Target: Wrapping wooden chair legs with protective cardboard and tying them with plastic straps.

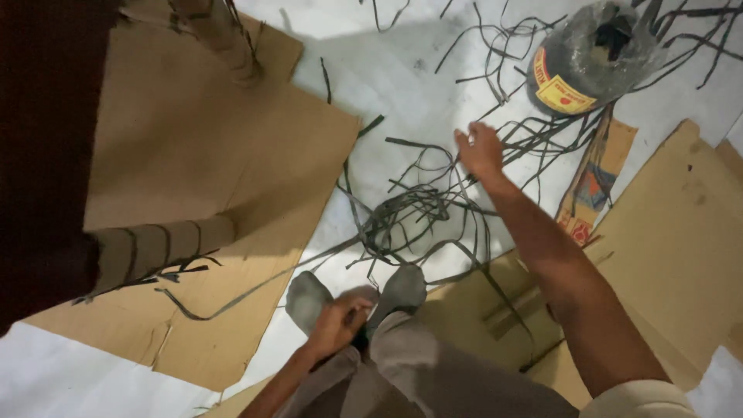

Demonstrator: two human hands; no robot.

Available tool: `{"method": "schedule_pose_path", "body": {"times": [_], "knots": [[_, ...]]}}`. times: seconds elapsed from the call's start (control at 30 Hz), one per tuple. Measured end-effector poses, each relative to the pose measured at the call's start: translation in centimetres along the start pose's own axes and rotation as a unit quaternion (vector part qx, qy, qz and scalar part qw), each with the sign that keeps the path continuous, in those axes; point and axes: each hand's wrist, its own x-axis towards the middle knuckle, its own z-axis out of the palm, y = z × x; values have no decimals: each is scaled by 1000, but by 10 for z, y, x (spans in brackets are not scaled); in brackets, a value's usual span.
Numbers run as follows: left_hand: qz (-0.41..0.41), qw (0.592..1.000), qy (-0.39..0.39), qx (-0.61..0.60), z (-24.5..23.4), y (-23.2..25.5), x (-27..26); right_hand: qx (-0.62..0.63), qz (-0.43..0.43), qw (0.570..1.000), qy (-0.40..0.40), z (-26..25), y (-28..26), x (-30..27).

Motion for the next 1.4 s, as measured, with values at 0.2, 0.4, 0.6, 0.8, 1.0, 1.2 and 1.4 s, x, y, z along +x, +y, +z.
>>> {"method": "schedule_pose_path", "body": {"times": [0.2,0.4,0.6,0.8,1.0,1.2,1.4], "knots": [[94,992,73,-42,-5,-14,29,-73,-40,996,39,-14,19,63],[84,995,25,-40,-1,-36,50,-64,30,995,66,-8,14,100],[78,996,-5,-34,11,-62,65,-83,27,994,61,-2,30,142],[43,998,-24,-45,39,-92,7,-63,20,997,34,-30,10,192],[7,998,-33,-58,41,-75,-19,-121,-49,991,7,-16,42,211],[-5,997,-47,-59,2,-42,21,-152,-101,978,98,14,64,174],[-22,996,-49,-71,-14,-39,67,-124,-143,971,148,36,70,157]]}}
